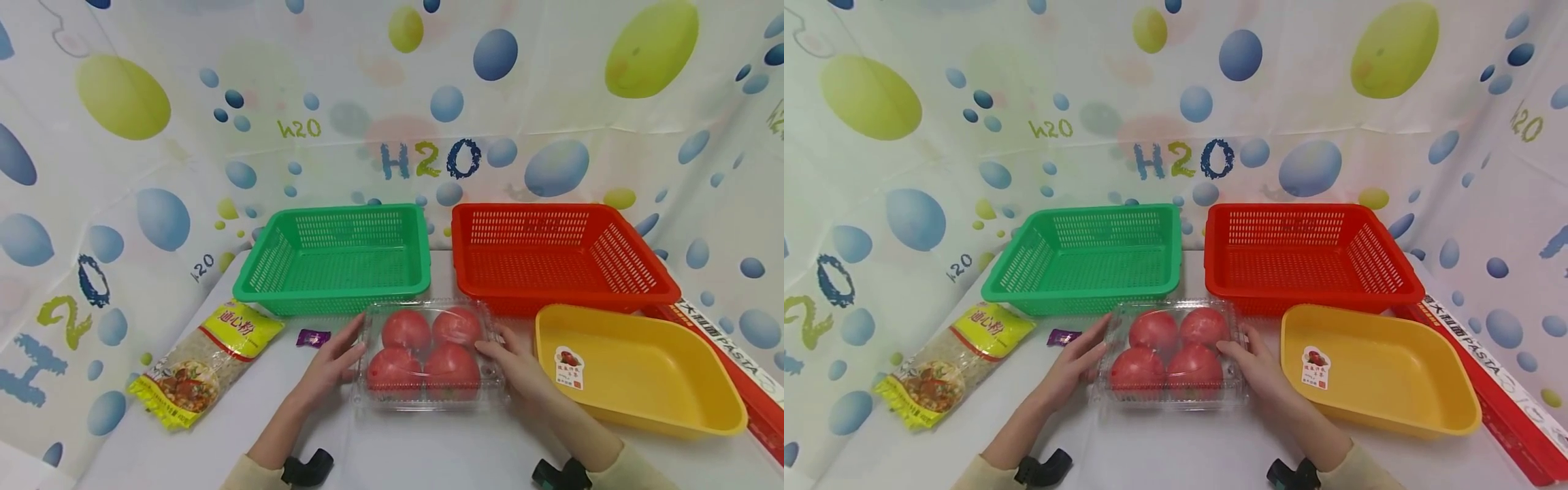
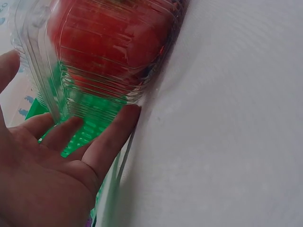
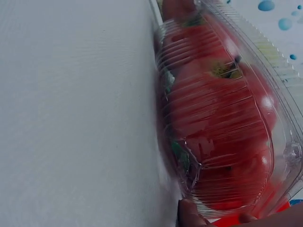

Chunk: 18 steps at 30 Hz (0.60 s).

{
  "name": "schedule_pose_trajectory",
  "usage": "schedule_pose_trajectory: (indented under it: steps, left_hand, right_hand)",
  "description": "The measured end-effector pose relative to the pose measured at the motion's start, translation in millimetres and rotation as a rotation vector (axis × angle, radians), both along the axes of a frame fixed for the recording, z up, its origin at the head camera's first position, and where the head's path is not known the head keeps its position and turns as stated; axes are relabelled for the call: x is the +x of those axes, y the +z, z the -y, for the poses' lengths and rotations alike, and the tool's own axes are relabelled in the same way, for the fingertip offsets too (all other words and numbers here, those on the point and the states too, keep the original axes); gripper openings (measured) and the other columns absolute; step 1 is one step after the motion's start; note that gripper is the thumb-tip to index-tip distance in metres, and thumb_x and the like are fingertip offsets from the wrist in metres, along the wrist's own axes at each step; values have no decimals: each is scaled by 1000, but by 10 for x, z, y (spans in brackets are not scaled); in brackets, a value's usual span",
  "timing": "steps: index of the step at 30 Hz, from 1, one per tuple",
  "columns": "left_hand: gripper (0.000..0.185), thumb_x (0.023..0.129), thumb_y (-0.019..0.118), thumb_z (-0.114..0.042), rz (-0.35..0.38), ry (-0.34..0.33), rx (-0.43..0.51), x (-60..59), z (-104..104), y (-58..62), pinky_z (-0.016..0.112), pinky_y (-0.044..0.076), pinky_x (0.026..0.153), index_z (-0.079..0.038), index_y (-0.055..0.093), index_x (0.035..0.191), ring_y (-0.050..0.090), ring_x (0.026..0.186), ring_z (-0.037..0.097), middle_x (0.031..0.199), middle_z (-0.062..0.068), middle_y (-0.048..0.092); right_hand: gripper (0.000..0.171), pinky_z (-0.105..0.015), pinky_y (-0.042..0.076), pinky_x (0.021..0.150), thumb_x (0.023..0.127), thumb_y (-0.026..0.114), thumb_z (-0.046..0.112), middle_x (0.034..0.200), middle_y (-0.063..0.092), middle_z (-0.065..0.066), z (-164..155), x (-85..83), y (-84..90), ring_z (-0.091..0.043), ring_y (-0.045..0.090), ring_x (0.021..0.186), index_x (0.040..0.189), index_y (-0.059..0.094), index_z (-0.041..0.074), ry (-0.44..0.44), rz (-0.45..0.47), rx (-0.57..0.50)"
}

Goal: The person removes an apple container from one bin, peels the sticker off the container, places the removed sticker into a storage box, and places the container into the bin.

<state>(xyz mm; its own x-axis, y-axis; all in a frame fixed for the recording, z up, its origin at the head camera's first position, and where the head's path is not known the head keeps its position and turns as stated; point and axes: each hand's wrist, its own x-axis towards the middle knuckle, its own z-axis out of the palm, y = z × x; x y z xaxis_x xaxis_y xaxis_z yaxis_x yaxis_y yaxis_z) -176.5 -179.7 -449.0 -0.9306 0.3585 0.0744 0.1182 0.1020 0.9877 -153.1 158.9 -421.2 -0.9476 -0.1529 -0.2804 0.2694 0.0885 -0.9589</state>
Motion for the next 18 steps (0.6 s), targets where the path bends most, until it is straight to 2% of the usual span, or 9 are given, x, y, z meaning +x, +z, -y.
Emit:
schedule_pose_trajectory:
  steps: [7,9,14,18]
  left_hand:
    - [66,104,53,-20,4,-53,56,-1,22,-13,54,51,95,-6,22,161,16,148,45,165,20,16]
    - [66,105,54,-21,11,-60,66,0,26,-13,56,53,92,-6,22,161,17,148,47,165,20,16]
    - [68,105,56,-26,-14,-62,47,-2,36,-16,60,49,96,-5,22,160,15,148,47,164,21,16]
    - [71,104,57,-32,-23,-60,48,0,45,4,57,51,93,-4,23,160,16,147,48,164,22,18]
  right_hand:
    - [81,-64,25,114,100,57,29,162,15,-22,-23,38,2,-42,19,143,163,8,11,1,35,-43]
    - [82,-64,25,114,100,57,28,162,13,-21,-29,46,11,-42,16,144,163,7,12,5,44,-55]
    - [83,-62,30,112,99,58,25,161,15,-21,-32,53,37,-42,18,143,163,8,16,18,63,-90]
    - [85,-63,27,113,97,59,23,162,13,-19,-30,60,72,-41,17,143,164,7,19,31,90,-128]
